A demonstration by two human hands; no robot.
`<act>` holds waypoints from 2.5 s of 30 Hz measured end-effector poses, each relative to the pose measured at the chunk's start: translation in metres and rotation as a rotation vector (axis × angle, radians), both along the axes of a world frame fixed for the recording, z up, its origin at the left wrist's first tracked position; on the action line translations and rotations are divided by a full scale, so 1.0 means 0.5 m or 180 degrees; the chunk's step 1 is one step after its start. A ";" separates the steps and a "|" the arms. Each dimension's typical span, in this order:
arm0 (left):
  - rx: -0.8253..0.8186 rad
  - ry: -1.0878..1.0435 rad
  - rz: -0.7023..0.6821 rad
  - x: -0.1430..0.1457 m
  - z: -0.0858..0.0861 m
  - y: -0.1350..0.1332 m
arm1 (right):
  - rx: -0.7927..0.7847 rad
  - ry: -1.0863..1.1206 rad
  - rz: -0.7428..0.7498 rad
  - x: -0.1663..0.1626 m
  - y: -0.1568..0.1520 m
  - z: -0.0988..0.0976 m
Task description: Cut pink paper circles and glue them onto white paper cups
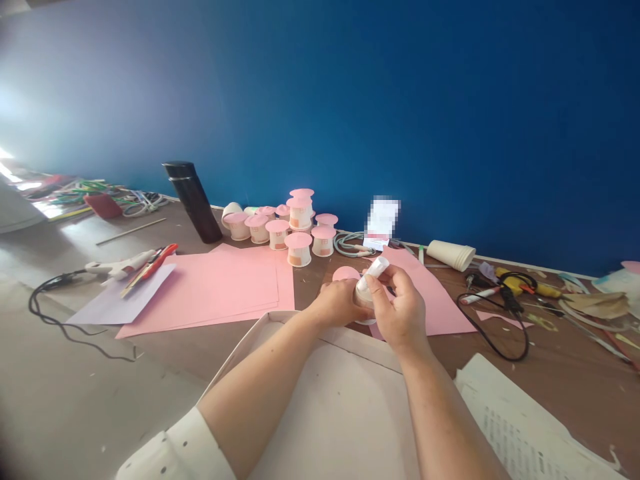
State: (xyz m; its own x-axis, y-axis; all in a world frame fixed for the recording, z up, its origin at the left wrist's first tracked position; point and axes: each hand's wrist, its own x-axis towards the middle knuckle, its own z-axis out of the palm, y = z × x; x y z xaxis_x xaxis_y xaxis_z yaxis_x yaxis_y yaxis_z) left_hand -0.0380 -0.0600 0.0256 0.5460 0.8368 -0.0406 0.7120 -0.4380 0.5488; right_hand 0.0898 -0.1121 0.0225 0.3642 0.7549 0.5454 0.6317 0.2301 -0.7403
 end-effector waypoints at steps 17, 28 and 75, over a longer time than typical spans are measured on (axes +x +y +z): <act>0.0060 0.0088 -0.0022 0.001 -0.005 0.004 | 0.0103 0.0059 -0.0385 0.016 -0.001 0.004; 0.0059 0.0016 0.0003 0.001 -0.009 0.002 | -0.0116 -0.0384 0.0051 0.019 -0.001 -0.007; 0.0002 -0.0052 0.0073 0.000 -0.013 0.005 | 0.0191 -0.0044 -0.0541 0.052 0.014 -0.023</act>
